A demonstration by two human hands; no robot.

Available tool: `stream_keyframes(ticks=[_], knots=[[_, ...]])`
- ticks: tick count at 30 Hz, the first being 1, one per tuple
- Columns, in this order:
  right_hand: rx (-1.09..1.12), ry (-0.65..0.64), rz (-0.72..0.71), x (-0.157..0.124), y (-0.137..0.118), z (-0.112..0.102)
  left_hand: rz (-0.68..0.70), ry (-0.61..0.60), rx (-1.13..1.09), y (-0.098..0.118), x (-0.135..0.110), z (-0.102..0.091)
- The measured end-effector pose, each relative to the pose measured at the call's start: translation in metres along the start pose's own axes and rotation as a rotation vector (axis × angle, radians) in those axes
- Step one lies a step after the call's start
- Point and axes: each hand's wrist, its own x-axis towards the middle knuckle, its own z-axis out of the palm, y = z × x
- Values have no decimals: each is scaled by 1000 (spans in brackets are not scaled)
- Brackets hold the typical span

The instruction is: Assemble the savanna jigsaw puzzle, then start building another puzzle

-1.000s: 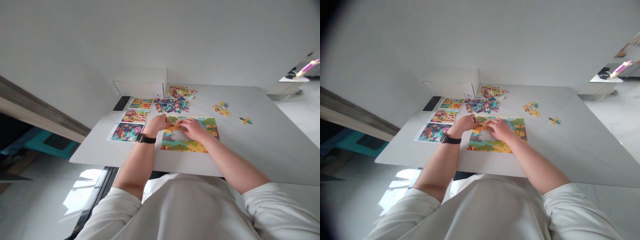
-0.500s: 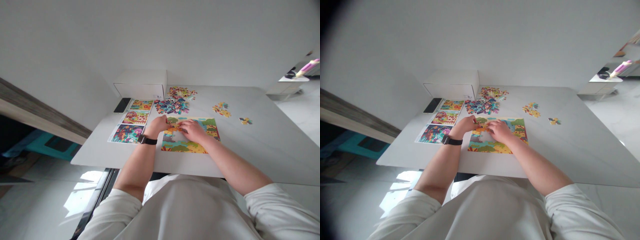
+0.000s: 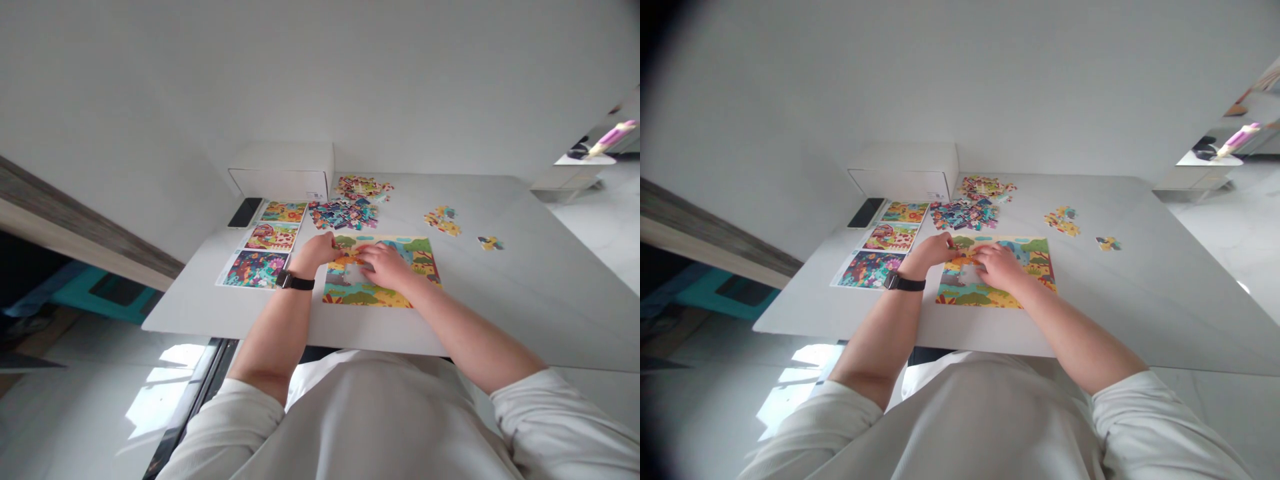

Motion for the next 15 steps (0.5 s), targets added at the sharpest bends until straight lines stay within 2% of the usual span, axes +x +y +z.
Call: stream_keyframes(ticks=[9, 15], knots=[[-50, -83, 52, 0, -6, -7, -27, -47, 37, 8, -5, -5], [-8, -39, 20, -4, -1, -7, -50, -22, 49, 8, -5, -2]])
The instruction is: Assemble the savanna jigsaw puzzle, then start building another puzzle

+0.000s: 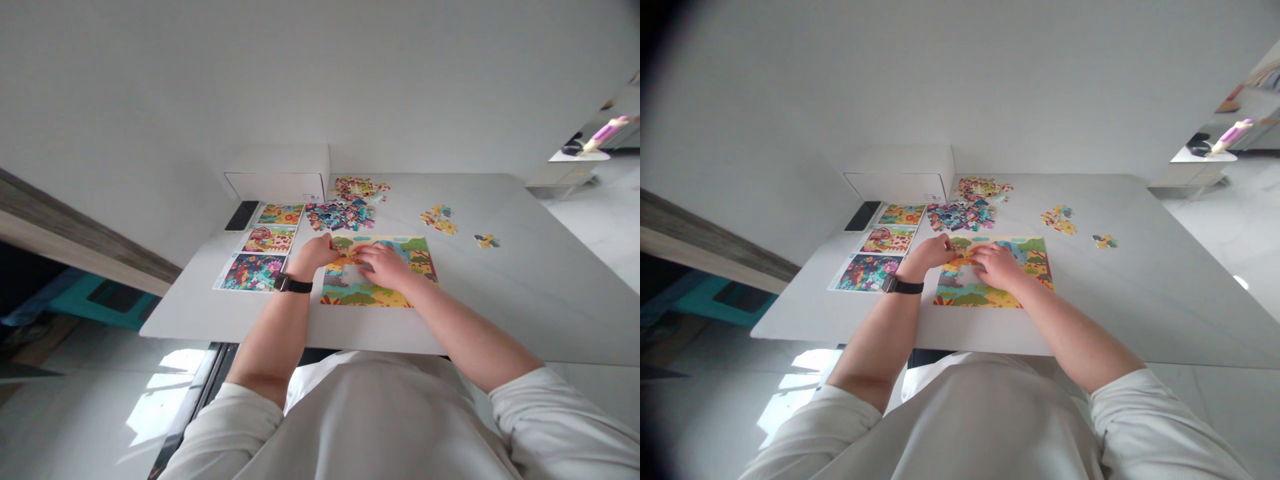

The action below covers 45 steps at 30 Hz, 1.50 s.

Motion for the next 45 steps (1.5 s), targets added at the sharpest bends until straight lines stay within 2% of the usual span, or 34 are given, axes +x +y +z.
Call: stream_keyframes(ticks=[3, 9, 13, 14, 17, 21, 24, 29, 33, 36, 41, 45], knots=[[15, 23, -18, -1, 4, 1, 17, 40, 19, -4, 2, 2], [48, 49, -35, -1, 4, 1, -17, 38, 1, -3, 2, 2], [64, 14, -27, -1, 3, 1, -6, 75, 10, 0, 3, 6], [66, 12, -25, 0, 3, 1, 20, 96, -3, 0, 4, 7], [78, 36, -46, 0, 5, 1, 251, 131, -73, -2, 10, 10], [100, 93, -46, -1, 11, -3, 461, 89, -93, -5, 18, 16], [148, 153, -36, -5, 17, -10, 490, 82, -94, -6, 21, 20], [222, 260, -31, -13, 38, -26, 423, 190, -176, 2, 13, 13], [225, 303, 103, -19, 60, -40, 301, 300, -350, 11, 4, -3], [223, 306, 211, -23, 73, -50, 275, 342, -562, 13, 1, -10], [181, 303, 378, -37, 107, -67, 227, 276, -1123, 12, 3, -13], [85, 396, 720, -56, 150, -79, 167, 216, -1384, 14, 1, -15]])
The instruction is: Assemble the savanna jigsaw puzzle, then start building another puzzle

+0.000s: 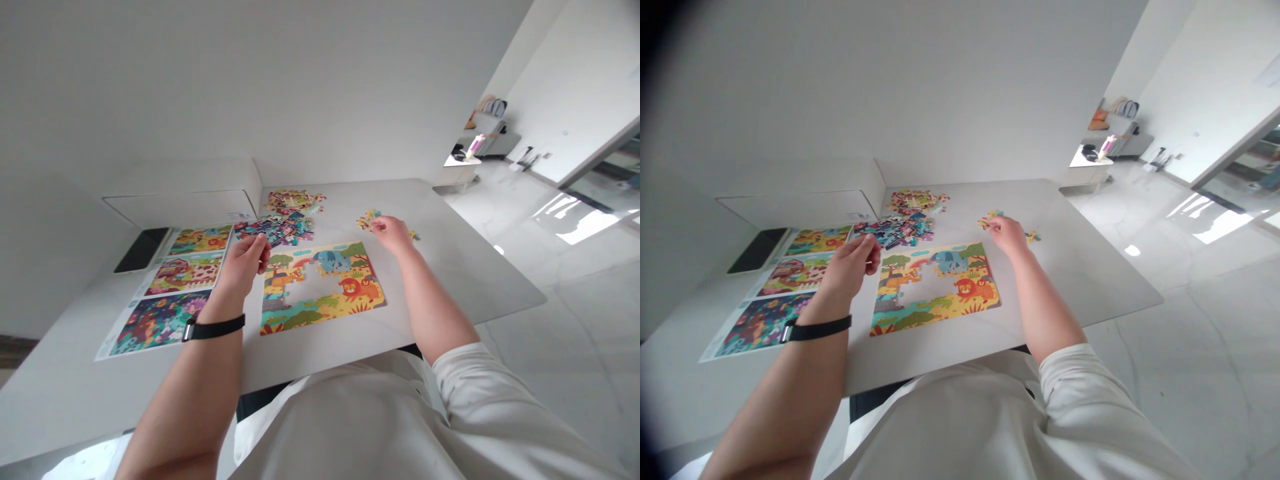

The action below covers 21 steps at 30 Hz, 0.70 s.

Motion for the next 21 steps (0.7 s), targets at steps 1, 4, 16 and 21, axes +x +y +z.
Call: stream_keyframes(ticks=[1, 4, 16, 21], knots=[[-49, 22, 78, 4, 10, -2, -15, -3, -41, 1, 0, 0], [-192, 31, 245, 11, 33, -3, -41, -13, -129, 5, -2, 2], [-339, -99, 299, 17, 34, 18, -128, 14, -303, 15, -2, 4], [-247, -44, 360, 23, 51, 6, -143, 1, -309, 15, -2, 3]])
